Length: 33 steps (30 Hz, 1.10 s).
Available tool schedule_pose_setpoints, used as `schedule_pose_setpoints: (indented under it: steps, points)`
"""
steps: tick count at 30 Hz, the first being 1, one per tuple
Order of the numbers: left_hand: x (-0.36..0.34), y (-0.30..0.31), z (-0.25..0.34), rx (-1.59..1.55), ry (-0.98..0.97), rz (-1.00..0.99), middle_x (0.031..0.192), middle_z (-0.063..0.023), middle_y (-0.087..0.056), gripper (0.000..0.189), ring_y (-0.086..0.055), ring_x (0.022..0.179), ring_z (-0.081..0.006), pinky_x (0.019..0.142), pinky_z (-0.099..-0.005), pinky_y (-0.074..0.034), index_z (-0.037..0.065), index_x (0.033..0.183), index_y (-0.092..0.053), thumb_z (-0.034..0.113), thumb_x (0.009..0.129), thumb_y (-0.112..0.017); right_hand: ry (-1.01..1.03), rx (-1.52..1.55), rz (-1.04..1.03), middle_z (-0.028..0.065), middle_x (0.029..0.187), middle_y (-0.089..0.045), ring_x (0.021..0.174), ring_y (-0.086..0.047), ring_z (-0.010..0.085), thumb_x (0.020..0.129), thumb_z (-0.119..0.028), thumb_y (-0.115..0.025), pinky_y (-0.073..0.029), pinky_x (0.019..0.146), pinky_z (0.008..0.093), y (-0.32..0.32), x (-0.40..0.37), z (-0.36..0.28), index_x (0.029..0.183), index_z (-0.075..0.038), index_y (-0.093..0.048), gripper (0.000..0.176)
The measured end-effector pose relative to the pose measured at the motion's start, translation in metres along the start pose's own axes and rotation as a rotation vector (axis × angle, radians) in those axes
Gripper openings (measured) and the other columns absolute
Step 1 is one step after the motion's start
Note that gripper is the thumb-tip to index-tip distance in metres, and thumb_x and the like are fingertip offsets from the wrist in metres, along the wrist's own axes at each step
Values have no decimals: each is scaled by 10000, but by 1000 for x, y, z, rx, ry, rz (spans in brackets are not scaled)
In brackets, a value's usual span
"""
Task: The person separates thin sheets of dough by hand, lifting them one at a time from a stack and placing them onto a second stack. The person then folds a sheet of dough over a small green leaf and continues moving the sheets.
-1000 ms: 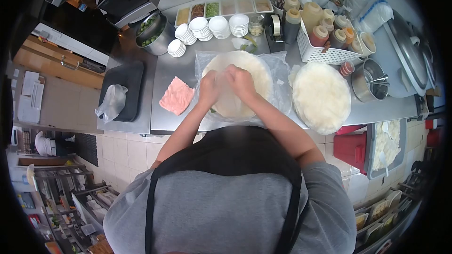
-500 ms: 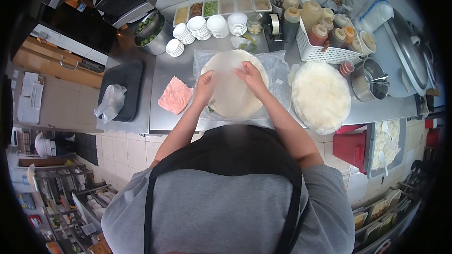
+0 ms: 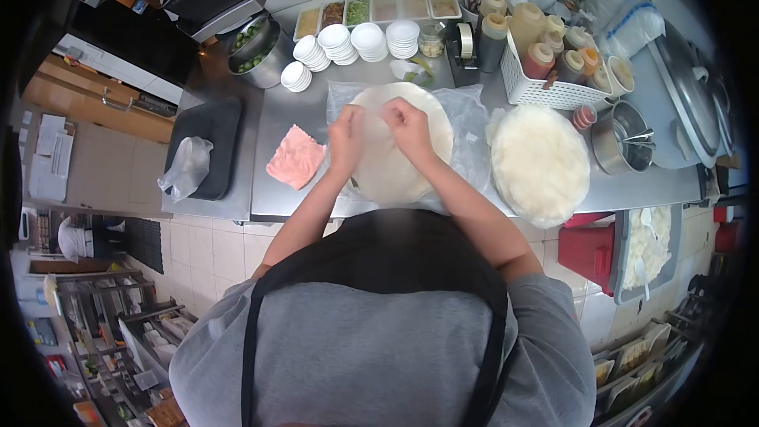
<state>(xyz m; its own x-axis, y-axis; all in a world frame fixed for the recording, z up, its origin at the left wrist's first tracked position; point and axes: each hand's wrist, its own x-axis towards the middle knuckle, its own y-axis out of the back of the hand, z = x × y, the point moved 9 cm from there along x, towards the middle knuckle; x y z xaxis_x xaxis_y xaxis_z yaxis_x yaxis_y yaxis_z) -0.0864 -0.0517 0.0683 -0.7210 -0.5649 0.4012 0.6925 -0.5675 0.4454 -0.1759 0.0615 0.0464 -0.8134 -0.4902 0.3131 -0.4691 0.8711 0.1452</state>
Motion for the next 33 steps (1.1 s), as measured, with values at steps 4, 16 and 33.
schedule_pose_setpoints:
  steps: [4,16,33]
  points:
    - [12,36,-32,-111,22,190,579,-97,-497,190,-443,544,-132,529,-305,-377,6,790,-529,174,868,-488,-152,335,234,-42,632,-517,564,-447,50,814,-156,-580,-353,503,211,48,4,33,748,-62,-557,117]
    - [16,30,55,1,-207,-70,549,-81,-505,111,-466,448,-178,465,-270,-376,4,791,-536,103,840,-519,-513,467,-524,15,898,-588,873,-535,107,785,-143,-598,-414,776,241,-6,-32,43,949,-67,-559,186]
    - [15,6,29,-208,90,-438,835,-47,-575,340,-527,753,-124,681,-251,-415,39,1021,-529,207,752,-650,-85,203,-237,-4,711,-521,647,-454,48,853,-132,-503,-384,575,211,-14,9,-24,846,-24,-524,110]
